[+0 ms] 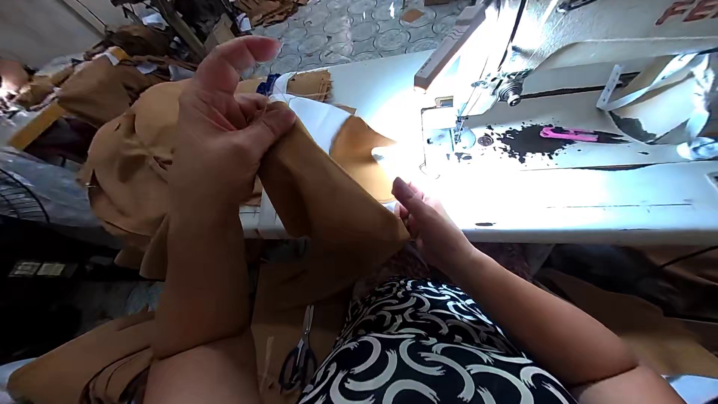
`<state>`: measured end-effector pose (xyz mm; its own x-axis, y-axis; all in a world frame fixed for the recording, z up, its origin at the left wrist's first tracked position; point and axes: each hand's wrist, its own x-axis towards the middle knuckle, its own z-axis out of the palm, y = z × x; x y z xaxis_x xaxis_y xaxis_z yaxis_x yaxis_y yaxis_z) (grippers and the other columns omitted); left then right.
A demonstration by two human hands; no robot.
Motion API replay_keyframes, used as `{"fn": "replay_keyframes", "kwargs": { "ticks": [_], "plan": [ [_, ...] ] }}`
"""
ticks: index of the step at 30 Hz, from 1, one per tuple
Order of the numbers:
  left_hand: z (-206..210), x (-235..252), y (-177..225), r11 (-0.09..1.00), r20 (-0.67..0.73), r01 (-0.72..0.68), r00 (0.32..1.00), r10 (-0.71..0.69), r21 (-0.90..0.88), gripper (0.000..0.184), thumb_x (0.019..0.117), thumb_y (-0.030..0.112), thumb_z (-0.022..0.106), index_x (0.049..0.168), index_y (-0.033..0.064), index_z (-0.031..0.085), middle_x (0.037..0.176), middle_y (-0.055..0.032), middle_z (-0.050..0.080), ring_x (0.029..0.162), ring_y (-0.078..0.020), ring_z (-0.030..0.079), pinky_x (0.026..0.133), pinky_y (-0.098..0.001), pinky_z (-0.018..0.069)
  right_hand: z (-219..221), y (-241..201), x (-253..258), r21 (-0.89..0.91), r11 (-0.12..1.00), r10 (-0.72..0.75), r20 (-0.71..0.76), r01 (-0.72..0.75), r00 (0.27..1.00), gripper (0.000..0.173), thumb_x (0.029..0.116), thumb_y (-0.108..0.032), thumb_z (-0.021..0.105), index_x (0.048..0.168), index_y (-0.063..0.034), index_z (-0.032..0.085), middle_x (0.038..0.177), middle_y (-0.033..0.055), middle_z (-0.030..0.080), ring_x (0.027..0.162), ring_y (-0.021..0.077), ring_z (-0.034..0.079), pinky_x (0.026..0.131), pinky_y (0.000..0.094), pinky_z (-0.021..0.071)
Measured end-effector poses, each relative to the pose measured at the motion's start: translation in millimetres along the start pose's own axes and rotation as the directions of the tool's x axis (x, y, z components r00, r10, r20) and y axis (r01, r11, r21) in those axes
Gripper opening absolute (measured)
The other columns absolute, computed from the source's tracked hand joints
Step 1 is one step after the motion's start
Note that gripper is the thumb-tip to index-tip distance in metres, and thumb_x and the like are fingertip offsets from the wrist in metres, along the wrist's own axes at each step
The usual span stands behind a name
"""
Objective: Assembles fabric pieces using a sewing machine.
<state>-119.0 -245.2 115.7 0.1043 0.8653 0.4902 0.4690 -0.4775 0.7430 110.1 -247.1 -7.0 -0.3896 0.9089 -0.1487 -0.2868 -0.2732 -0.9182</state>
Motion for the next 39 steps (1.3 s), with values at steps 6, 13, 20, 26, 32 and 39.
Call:
{"fn": "replay_keyframes", "kwargs": {
  "ticks": [6,13,20,26,32,39],
  "plan": [
    [7.0,-11.7,11.9,0.992,-0.099,-0.123,0.987,0.126,0.04,0.046,0.0912,-0.002,0.063,0.134,0.0116,0.054,0.098,0.0172,0.07,0.08,0.002,0.068,0.077,-0.0184,0.0596,9.9,22.7,12.7,-0.066,0.998,-0.007,-0.167,-0.004,0.986,0.017,0.101,-0.006,0.054,0.118,-0.0057,0.055,0.069,0.0013,0.059,0.057,0.0076,0.059,0.055,0.0269,0.0511],
    [8.1,0.5,-20.6,0.998,-0.178,0.05,0.983,-0.044,0.027,0.019,0.0945,-0.002,0.062,0.103,0.0103,0.073,0.093,0.0138,0.074,0.086,0.0038,0.069,0.082,-0.0173,0.0583,-3.5,26.8,15.3,0.01,0.988,-0.145,-0.233,0.152,0.961,0.034,0.1082,-0.011,0.035,0.138,-0.0078,0.05,0.088,0.0014,0.065,0.07,0.0066,0.064,0.063,0.0272,0.0561],
    [-9.7,8.3,-35.4,0.993,0.035,0.122,0.992,-0.122,0.009,0.027,0.0879,-0.009,0.064,0.109,0.0059,0.072,0.1,0.0094,0.076,0.089,0.002,0.071,0.085,-0.0185,0.0594,-19.0,20.9,9.7,-0.06,0.955,-0.297,-0.196,0.291,0.935,0.038,0.1085,-0.006,0.031,0.141,-0.0147,0.047,0.083,-0.0003,0.063,0.058,0.0034,0.062,0.055,0.0229,0.056],
    [-13.2,5.5,-29.6,0.989,0.057,0.051,0.997,-0.06,0.142,0.021,0.085,-0.008,0.07,0.099,0.0058,0.075,0.093,0.0089,0.076,0.085,0.0045,0.07,0.082,-0.0156,0.059,-24.7,31.6,9.7,-0.121,0.924,-0.381,-0.221,0.363,0.898,0.032,0.1076,-0.004,0.034,0.132,-0.0101,0.054,0.083,-0.0024,0.067,0.06,0.0017,0.064,0.056,0.0206,0.0563],
    [0.3,11.3,-33.3,0.951,0.078,0.064,0.993,-0.091,0.304,0.015,0.0863,-0.002,0.074,0.101,0.0026,0.075,0.095,0.0023,0.076,0.084,0.0062,0.068,0.081,-0.0127,0.0564,-27.1,30.3,11.2,-0.005,0.982,-0.188,-0.216,0.191,0.958,0.021,0.109,-0.01,0.042,0.127,-0.0125,0.052,0.075,-0.0034,0.062,0.057,0.0017,0.059,0.053,0.0186,0.0512],
    [-6.5,16.0,-29.7,0.942,0.11,0.021,0.992,-0.061,0.336,0.017,0.0855,-0.001,0.074,0.102,0.0027,0.074,0.095,0.0035,0.075,0.084,0.0072,0.067,0.082,-0.0125,0.0558,-28.2,30.2,0.1,-0.139,0.874,-0.465,0.036,0.465,0.885,0.031,0.0875,0.006,0.071,0.114,-0.0065,0.063,0.073,-0.006,0.069,0.061,-0.0013,0.063,0.061,0.0161,0.0551]
  ]
}}
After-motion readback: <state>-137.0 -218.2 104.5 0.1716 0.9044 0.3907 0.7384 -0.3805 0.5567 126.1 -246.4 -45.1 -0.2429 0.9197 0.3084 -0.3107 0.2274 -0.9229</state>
